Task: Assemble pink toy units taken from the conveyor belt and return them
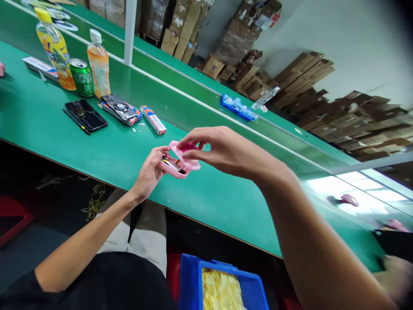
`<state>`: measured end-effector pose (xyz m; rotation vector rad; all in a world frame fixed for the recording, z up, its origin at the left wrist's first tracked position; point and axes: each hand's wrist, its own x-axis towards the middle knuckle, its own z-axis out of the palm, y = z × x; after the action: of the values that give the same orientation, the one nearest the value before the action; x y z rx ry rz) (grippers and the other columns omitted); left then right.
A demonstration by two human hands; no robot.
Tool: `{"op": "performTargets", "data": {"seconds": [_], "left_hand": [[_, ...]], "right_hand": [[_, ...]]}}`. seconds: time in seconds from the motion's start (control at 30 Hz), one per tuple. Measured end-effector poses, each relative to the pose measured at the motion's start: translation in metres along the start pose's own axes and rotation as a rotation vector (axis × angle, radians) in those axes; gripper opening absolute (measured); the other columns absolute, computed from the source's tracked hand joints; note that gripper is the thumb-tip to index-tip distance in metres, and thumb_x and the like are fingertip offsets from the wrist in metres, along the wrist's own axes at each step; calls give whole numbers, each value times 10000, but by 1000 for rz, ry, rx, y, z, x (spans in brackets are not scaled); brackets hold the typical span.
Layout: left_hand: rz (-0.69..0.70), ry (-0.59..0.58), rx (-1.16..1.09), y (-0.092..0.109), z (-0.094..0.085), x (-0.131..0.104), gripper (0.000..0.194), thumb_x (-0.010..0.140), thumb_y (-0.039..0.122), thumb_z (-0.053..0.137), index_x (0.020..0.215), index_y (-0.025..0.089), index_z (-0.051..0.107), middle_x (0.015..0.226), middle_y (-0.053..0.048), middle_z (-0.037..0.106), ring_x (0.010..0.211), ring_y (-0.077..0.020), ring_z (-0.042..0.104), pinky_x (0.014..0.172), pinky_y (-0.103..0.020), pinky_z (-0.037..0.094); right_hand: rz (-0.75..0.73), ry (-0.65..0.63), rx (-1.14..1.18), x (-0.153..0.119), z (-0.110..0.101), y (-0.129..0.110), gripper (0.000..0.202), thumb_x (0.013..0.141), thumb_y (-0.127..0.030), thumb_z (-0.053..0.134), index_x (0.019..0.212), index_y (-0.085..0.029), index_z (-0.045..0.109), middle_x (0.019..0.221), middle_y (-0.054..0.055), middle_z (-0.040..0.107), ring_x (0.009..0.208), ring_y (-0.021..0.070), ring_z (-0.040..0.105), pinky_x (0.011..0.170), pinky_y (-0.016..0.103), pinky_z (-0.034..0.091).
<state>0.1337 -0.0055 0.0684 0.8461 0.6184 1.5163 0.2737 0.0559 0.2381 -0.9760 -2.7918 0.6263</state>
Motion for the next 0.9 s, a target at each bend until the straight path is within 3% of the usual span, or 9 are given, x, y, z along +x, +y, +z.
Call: {"op": "performTargets", "data": {"seconds": [0.13, 0.23, 0.3, 0.4, 0.47, 0.57, 0.73, 0.9], "left_hand": [[-47, -156, -59, 21, 9, 10, 553, 984, 609, 532, 1303, 158, 531, 1194, -136, 727, 1027, -266, 733, 927, -421, 576], [-40, -209, -42, 31, 8, 15, 523, 1000, 589, 521, 1248, 131, 569, 1116, -152, 760, 999, -279, 745, 941, -443, 568], [-10, -170, -39, 32, 6, 16, 501, 1005, 573, 523, 1237, 130, 562, 1081, -149, 769, 992, -277, 746, 941, -444, 564], [40, -46, -57, 29, 5, 15, 542, 987, 593, 551, 1307, 158, 506, 1156, -138, 747, 1012, -254, 736, 940, -415, 559], [37, 18, -54, 24, 8, 13, 589, 964, 623, 572, 1342, 181, 480, 1260, -138, 702, 1076, -248, 712, 942, -385, 552], [12, 58, 9, 14, 14, 10, 615, 939, 652, 590, 1344, 200, 491, 1325, -127, 649, 1183, -256, 652, 1008, -377, 509], [58, 203, 129, -13, 24, 7, 597, 933, 693, 555, 1282, 209, 530, 1304, -103, 634, 1235, -250, 598, 1074, -382, 460], [88, 312, 64, -36, 28, 9, 553, 958, 655, 543, 1295, 222, 480, 1230, -85, 623, 1090, -211, 649, 921, -329, 543]], "right_hand": [[-44, -127, 158, 16, -16, -2, 170, 872, -286, 679, 981, -229, 797, 938, -22, 782, 854, 150, 711, 764, 269, 543], [-77, -173, 280, 27, -16, 3, 201, 884, -295, 663, 1021, -215, 786, 967, -7, 789, 889, 160, 722, 797, 279, 557], [-69, -24, 295, 26, -6, 5, 229, 876, -302, 681, 1060, -200, 772, 1008, 16, 789, 906, 166, 724, 806, 285, 555], [62, 502, 102, 7, 25, 4, 236, 916, -388, 663, 889, -183, 776, 893, 52, 786, 796, 168, 703, 752, 302, 525], [159, 757, -18, -12, 53, 2, 406, 960, -492, 595, 756, -182, 758, 767, 64, 761, 689, 164, 662, 690, 307, 489], [235, 793, 73, -33, 95, 5, 474, 972, -569, 541, 822, -182, 771, 750, 54, 749, 664, 166, 642, 652, 296, 472], [313, 915, 434, -31, 141, 20, 412, 983, -540, 550, 1060, -198, 766, 1009, 64, 771, 866, 184, 705, 752, 290, 541], [311, 1129, 225, -21, 176, 33, 456, 1039, -493, 455, 981, -180, 781, 1185, 140, 725, 1181, 241, 656, 918, 360, 541]]}}
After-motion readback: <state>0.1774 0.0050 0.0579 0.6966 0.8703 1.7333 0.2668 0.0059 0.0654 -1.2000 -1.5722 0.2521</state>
